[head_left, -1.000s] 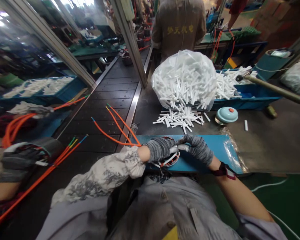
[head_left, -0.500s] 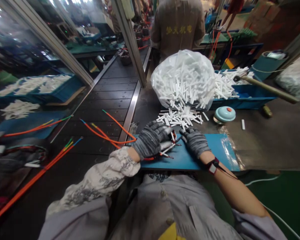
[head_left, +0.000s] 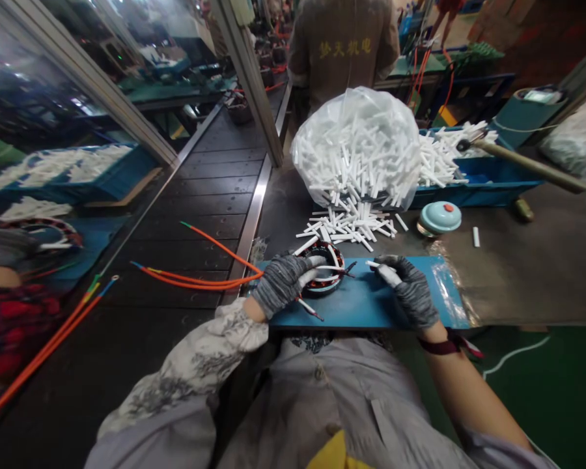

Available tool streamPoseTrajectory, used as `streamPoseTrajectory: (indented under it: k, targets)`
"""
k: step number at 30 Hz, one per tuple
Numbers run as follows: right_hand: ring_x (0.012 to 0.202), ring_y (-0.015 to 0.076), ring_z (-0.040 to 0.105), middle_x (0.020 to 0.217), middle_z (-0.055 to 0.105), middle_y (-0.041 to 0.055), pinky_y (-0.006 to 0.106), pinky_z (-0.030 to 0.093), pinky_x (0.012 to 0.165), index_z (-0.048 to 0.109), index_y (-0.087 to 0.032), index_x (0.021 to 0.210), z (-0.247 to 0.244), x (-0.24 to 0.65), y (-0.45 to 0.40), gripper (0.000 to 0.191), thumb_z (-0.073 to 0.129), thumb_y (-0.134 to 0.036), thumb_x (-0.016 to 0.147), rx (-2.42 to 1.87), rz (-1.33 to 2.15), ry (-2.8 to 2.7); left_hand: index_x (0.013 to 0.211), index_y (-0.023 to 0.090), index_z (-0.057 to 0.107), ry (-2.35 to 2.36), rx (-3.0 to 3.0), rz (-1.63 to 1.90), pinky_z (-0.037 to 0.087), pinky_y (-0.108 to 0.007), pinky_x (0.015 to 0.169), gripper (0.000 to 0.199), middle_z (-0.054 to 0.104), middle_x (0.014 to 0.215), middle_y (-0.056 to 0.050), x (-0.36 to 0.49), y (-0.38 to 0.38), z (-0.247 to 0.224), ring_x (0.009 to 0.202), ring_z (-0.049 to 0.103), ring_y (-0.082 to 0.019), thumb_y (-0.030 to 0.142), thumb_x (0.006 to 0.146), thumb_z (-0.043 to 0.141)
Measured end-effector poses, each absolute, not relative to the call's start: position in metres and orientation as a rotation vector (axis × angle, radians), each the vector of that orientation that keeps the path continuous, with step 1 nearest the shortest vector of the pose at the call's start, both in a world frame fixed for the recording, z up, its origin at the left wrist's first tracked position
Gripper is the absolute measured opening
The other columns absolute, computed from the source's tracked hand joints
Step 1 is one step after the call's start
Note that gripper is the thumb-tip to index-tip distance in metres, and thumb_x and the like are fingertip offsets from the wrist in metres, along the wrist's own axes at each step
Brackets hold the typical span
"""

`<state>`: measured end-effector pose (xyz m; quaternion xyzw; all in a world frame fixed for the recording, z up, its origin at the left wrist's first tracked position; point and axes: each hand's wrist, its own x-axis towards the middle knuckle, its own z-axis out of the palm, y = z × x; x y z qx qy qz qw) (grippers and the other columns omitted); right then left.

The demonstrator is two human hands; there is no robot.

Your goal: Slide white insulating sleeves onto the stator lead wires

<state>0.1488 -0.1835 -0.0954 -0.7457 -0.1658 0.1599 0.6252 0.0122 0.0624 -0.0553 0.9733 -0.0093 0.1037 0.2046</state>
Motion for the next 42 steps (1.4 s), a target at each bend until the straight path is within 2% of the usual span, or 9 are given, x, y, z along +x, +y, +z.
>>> streamPoseTrajectory:
  k: [7, 13, 15, 19, 23, 29, 33, 36, 42]
  targets:
    - [0.084, 0.0222, 0.069, 0.093, 0.075, 0.0060, 0.037, 0.055, 0.079, 0.072, -0.021, 0.094, -0.098, 0.126, -0.185, 0.036, 0.070, -0.050, 0.074, -1.688, 0.371, -0.308, 0.123, 0.021, 0.065, -0.130, 2.622, 0.319, 0.051, -0.034, 0.090, 0.034, 0.073, 0.109, -0.006, 0.013, 0.072, -0.064, 0.096, 0.068, -0.019, 0.036, 0.097, 0.049]
    - [0.079, 0.0211, 0.070, 0.088, 0.076, 0.0045, 0.034, 0.056, 0.074, 0.073, -0.021, 0.102, -0.103, 0.117, -0.178, 0.033, 0.064, -0.048, 0.084, -1.721, 0.428, -0.478, 0.117, 0.020, 0.067, -0.211, 2.606, 0.391, 0.051, -0.033, 0.088, 0.029, 0.073, 0.103, -0.005, 0.010, 0.076, -0.067, 0.095, 0.067, -0.019, 0.034, 0.097, 0.051]
    - [0.081, 0.0207, 0.070, 0.092, 0.076, 0.0039, 0.033, 0.056, 0.074, 0.073, -0.024, 0.105, -0.107, 0.116, -0.178, 0.028, 0.064, -0.043, 0.087, -1.756, 0.316, -0.605, 0.117, 0.020, 0.067, -0.239, 2.616, 0.433, 0.051, -0.032, 0.088, 0.029, 0.073, 0.102, -0.005, 0.010, 0.078, -0.069, 0.094, 0.067, -0.018, 0.034, 0.097, 0.051]
    - [0.083, 0.0186, 0.068, 0.092, 0.074, 0.0043, 0.031, 0.055, 0.074, 0.074, -0.028, 0.106, -0.114, 0.117, -0.177, 0.020, 0.060, -0.028, 0.092, -1.915, -0.186, -1.034, 0.117, 0.020, 0.068, -0.267, 2.646, 0.468, 0.050, -0.032, 0.090, 0.030, 0.074, 0.102, -0.005, 0.010, 0.081, -0.074, 0.096, 0.067, -0.018, 0.034, 0.099, 0.048]
    - [0.074, 0.0162, 0.066, 0.083, 0.073, 0.0053, 0.026, 0.051, 0.068, 0.073, -0.022, 0.107, -0.109, 0.117, -0.165, 0.021, 0.058, -0.028, 0.094, -2.003, -0.428, -1.194, 0.119, 0.020, 0.067, -0.292, 2.671, 0.475, 0.049, -0.034, 0.094, 0.031, 0.073, 0.106, -0.005, 0.009, 0.081, -0.079, 0.101, 0.066, -0.019, 0.033, 0.099, 0.047]
    - [0.065, 0.0196, 0.064, 0.070, 0.072, 0.0079, 0.030, 0.046, 0.063, 0.076, -0.017, 0.099, -0.088, 0.111, -0.144, 0.026, 0.058, -0.036, 0.093, -2.211, -0.400, -1.220, 0.119, 0.020, 0.066, -0.382, 2.676, 0.454, 0.046, -0.036, 0.099, 0.030, 0.073, 0.105, -0.006, 0.010, 0.085, -0.082, 0.102, 0.066, -0.018, 0.029, 0.099, 0.045]
    - [0.073, 0.0194, 0.068, 0.083, 0.076, 0.0061, 0.029, 0.049, 0.068, 0.076, -0.020, 0.098, -0.084, 0.132, -0.137, 0.029, 0.061, -0.043, 0.090, -2.106, 0.070, -0.998, 0.118, 0.019, 0.066, -0.439, 2.747, 0.470, 0.049, -0.035, 0.091, 0.030, 0.074, 0.092, -0.005, 0.014, 0.075, -0.077, 0.089, 0.069, -0.018, 0.031, 0.100, 0.045]
    - [0.075, 0.0190, 0.069, 0.085, 0.076, 0.0033, 0.027, 0.050, 0.067, 0.076, -0.021, 0.096, -0.081, 0.150, -0.134, 0.032, 0.061, -0.048, 0.088, -1.960, 0.359, -0.929, 0.121, 0.018, 0.065, -0.360, 2.814, 0.430, 0.049, -0.034, 0.089, 0.033, 0.074, 0.093, -0.006, 0.016, 0.061, -0.073, 0.089, 0.070, -0.019, 0.034, 0.100, 0.044]
    - [0.074, 0.0220, 0.066, 0.075, 0.073, 0.0100, 0.034, 0.048, 0.072, 0.077, -0.019, 0.087, -0.067, 0.131, -0.143, 0.032, 0.056, -0.043, 0.089, -2.184, 0.111, -1.073, 0.124, 0.023, 0.063, -0.029, 2.868, 0.208, 0.048, -0.036, 0.092, 0.032, 0.074, 0.107, -0.005, 0.010, 0.053, -0.073, 0.098, 0.069, -0.020, 0.035, 0.100, 0.046]
